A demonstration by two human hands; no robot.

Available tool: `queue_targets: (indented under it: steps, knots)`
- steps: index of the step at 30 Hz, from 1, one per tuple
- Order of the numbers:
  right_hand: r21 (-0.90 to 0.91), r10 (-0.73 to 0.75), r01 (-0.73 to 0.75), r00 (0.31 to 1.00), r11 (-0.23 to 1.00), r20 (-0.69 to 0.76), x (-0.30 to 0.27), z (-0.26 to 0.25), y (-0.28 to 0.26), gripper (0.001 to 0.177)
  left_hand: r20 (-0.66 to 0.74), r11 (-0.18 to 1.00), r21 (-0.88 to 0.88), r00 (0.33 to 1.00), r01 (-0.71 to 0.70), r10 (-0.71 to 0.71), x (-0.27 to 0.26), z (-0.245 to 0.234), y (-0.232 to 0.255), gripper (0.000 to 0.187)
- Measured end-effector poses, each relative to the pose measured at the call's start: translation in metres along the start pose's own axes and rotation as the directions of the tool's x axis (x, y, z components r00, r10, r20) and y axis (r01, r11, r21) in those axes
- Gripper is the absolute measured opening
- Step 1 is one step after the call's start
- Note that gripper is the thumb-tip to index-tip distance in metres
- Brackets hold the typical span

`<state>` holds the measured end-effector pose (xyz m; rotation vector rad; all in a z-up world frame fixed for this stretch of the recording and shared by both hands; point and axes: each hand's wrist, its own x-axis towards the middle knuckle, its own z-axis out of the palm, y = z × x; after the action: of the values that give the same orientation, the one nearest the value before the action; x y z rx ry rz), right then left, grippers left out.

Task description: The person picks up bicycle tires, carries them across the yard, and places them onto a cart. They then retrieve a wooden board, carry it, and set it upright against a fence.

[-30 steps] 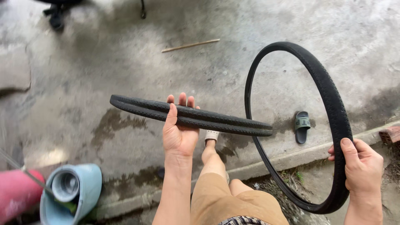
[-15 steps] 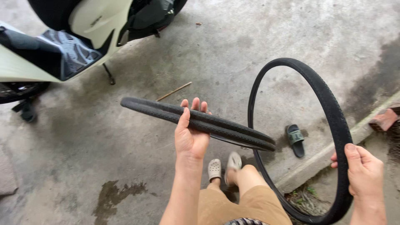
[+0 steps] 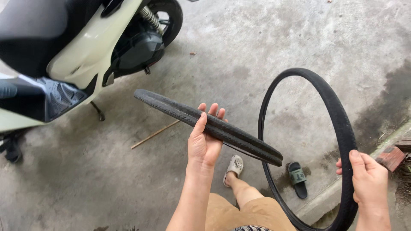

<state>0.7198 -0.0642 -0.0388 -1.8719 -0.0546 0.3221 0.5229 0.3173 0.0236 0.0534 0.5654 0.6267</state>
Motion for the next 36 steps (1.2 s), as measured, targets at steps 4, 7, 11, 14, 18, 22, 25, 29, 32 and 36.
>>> queue_targets:
  steps: [4, 7, 11, 14, 18, 22, 25, 29, 32, 36]
  knots:
    - [-0.049, -0.017, 0.018, 1.000, 0.999, 0.018, 0.073, -0.002, -0.028, 0.035, 0.049, 1.000, -0.013, 0.999, 0.004, -0.004, 0.056, 0.044, -0.023, 0.039]
    - [-0.026, -0.025, 0.025, 1.000, 0.999, 0.000, 0.111, 0.005, -0.044, 0.032, 0.019, 0.998, 0.046, 0.999, 0.047, -0.047, 0.092, 0.081, -0.031, 0.039]
    - [-0.107, -0.019, 0.018, 1.000, 0.994, -0.002, 0.163, 0.010, -0.057, 0.032, -0.016, 0.993, 0.061, 0.995, 0.103, -0.102, 0.144, 0.125, -0.050, 0.040]
    - [-0.128, -0.026, 0.023, 1.000, 0.991, -0.018, 0.212, 0.021, -0.061, 0.032, 0.013, 0.985, 0.069, 0.987, 0.157, -0.158, 0.199, 0.149, -0.062, 0.042]
    - [-0.097, 0.039, -0.046, 0.996, 0.994, -0.076, 0.281, 0.037, -0.072, 0.028, 0.030, 0.976, 0.085, 0.979, 0.198, -0.201, 0.285, 0.187, -0.079, 0.046]
    - [-0.136, 0.056, -0.066, 0.995, 0.989, -0.080, 0.351, 0.050, -0.101, 0.028, 0.006, 0.964, 0.089, 0.967, 0.253, -0.254, 0.369, 0.245, -0.091, 0.048]
    - [-0.180, 0.134, -0.154, 0.984, 0.972, -0.120, 0.402, 0.053, -0.119, 0.028, 0.026, 0.955, 0.116, 0.960, 0.274, -0.279, 0.426, 0.284, -0.102, 0.049]
    - [-0.175, 0.096, -0.121, 0.984, 0.977, -0.147, 0.455, 0.061, -0.136, 0.031, 0.030, 0.949, 0.123, 0.955, 0.290, -0.295, 0.479, 0.322, -0.110, 0.050]
    - [-0.136, 0.110, -0.128, 0.985, 0.982, -0.131, 0.502, 0.073, -0.154, 0.031, 0.037, 0.947, 0.125, 0.952, 0.297, -0.303, 0.519, 0.352, -0.109, 0.050]
    - [-0.145, 0.116, -0.131, 0.987, 0.981, -0.108, 0.575, 0.096, -0.172, 0.031, 0.035, 0.951, 0.152, 0.960, 0.270, -0.278, 0.574, 0.386, -0.113, 0.050]
